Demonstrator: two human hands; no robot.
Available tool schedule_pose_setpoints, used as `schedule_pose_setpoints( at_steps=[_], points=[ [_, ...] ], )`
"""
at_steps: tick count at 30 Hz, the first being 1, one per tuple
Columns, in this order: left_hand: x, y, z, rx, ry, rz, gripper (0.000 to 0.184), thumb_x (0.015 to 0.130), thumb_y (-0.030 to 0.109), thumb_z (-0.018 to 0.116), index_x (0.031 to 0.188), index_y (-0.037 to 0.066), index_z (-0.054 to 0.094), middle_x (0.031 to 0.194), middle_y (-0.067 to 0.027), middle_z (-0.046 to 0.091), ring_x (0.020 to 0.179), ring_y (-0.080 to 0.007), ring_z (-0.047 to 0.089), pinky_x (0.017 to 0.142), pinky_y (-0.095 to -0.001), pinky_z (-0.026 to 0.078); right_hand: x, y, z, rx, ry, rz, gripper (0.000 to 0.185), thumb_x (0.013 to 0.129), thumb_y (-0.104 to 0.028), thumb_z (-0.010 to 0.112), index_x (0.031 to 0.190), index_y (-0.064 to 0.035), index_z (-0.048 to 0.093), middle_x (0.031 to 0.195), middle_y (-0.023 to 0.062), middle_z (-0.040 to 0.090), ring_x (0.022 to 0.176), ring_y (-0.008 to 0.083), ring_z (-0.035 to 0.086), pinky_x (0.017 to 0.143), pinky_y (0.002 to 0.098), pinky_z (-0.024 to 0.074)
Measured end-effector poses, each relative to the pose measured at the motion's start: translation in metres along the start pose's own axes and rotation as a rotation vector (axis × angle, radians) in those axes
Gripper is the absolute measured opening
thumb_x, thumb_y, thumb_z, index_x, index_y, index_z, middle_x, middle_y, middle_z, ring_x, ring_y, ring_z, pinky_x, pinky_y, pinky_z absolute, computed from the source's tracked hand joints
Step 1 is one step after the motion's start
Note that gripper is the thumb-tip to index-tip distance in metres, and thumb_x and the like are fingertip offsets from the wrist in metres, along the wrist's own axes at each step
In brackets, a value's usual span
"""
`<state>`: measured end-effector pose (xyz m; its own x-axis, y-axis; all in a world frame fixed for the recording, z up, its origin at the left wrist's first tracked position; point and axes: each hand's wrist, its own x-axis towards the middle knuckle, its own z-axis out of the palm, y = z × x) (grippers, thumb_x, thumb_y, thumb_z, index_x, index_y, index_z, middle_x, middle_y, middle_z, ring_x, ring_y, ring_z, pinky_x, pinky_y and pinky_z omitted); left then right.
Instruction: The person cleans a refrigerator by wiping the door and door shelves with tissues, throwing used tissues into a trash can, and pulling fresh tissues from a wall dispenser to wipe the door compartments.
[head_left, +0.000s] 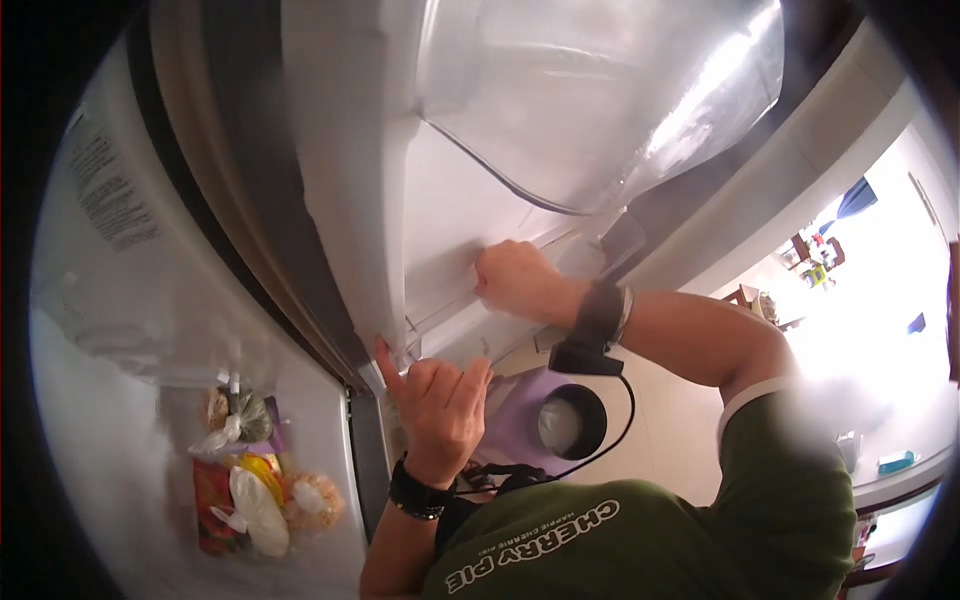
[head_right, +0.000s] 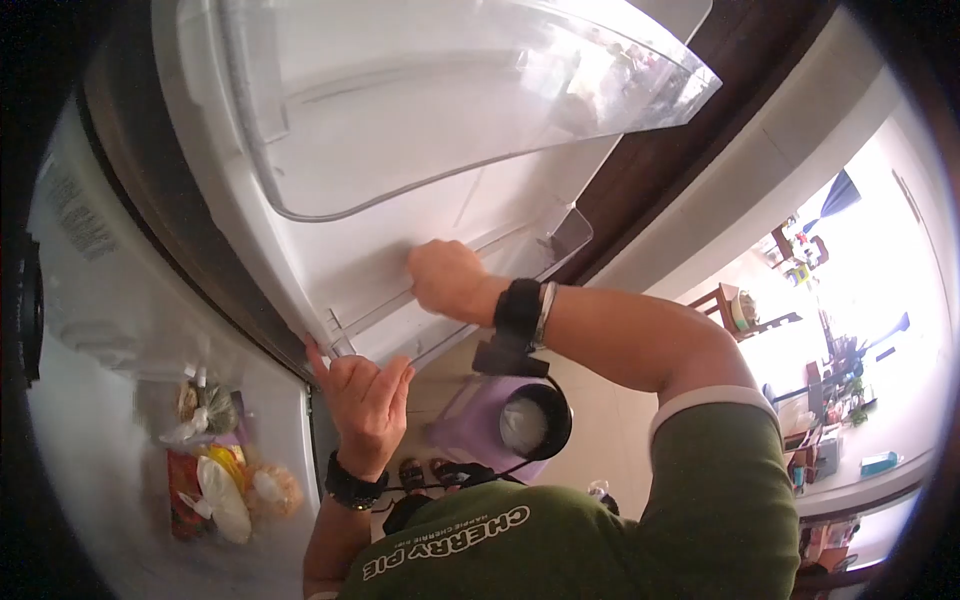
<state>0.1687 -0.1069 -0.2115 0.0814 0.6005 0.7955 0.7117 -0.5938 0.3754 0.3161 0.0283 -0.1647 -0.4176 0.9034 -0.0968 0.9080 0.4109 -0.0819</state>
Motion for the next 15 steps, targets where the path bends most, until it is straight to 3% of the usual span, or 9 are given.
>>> schedule_pose_setpoints(
  at_steps=[2, 3, 4, 6, 10, 15],
  points=[
    [-0.001, -0.001, -0.001, 0.007, -0.012, 0.009, 0.021, 0.071, 0.009, 0.073, 0.089, 0.011, 0.062, 0.065, 0.0021, 0.043, 0.071, -0.0166, 0.047, 0.105, -0.0667, 0.021, 0.008, 0.030, -0.004, -0.034, 0.036, 0.067, 0.016, 0.070, -0.015, 0.061, 0.075, -0.0020, 0.067, 0.078, 0.0214, 0.065, 0.080, 0.0375, 0.065, 0.070, 0.0435, 0.0524],
    [-0.001, -0.001, -0.002, 0.003, -0.010, 0.008, 0.021, 0.071, 0.009, 0.073, 0.089, 0.011, 0.062, 0.065, 0.0020, 0.043, 0.071, -0.0166, 0.047, 0.105, -0.0666, 0.021, 0.006, 0.043, -0.012, -0.085, -0.006, 0.219, 0.018, 0.071, -0.017, 0.063, 0.080, -0.0030, 0.068, 0.080, 0.0200, 0.066, 0.081, 0.0361, 0.065, 0.072, 0.0418, 0.0526],
    [0.000, -0.001, -0.002, -0.001, -0.008, 0.005, 0.021, 0.071, 0.010, 0.073, 0.089, 0.011, 0.062, 0.065, 0.0020, 0.043, 0.071, -0.0167, 0.047, 0.105, -0.0666, 0.021, 0.004, 0.066, -0.018, -0.153, 0.027, 0.086, 0.020, 0.070, -0.018, 0.067, 0.083, -0.0041, 0.068, 0.081, 0.0186, 0.066, 0.082, 0.0350, 0.065, 0.072, 0.0414, 0.0527],
    [0.001, -0.002, -0.002, -0.006, -0.002, -0.001, 0.022, 0.071, 0.010, 0.073, 0.089, 0.011, 0.062, 0.065, 0.0020, 0.043, 0.071, -0.0166, 0.047, 0.105, -0.0666, 0.021, 0.006, 0.078, -0.013, -0.139, 0.050, 0.174, 0.020, 0.070, -0.018, 0.066, 0.086, -0.0050, 0.068, 0.082, 0.0191, 0.066, 0.082, 0.0348, 0.065, 0.073, 0.0422, 0.0525],
    [-0.001, -0.001, -0.003, -0.012, -0.008, 0.000, 0.022, 0.071, 0.010, 0.074, 0.090, 0.011, 0.063, 0.065, 0.0022, 0.043, 0.071, -0.0162, 0.047, 0.105, -0.0669, 0.021, -0.004, -0.002, -0.016, -0.131, -0.065, 0.081, 0.019, 0.072, -0.017, 0.062, 0.085, -0.0031, 0.068, 0.084, 0.0198, 0.066, 0.082, 0.0355, 0.065, 0.075, 0.0428, 0.0523],
    [-0.002, -0.002, -0.004, 0.001, -0.009, 0.006, 0.021, 0.071, 0.010, 0.074, 0.089, 0.011, 0.063, 0.065, 0.0021, 0.043, 0.071, -0.0161, 0.047, 0.105, -0.0667, 0.021, 0.003, 0.070, -0.011, -0.118, -0.007, 0.147, 0.020, 0.070, -0.017, 0.063, 0.081, -0.0012, 0.067, 0.083, 0.0215, 0.066, 0.082, 0.0364, 0.065, 0.076, 0.0436, 0.0518]
  ],
)
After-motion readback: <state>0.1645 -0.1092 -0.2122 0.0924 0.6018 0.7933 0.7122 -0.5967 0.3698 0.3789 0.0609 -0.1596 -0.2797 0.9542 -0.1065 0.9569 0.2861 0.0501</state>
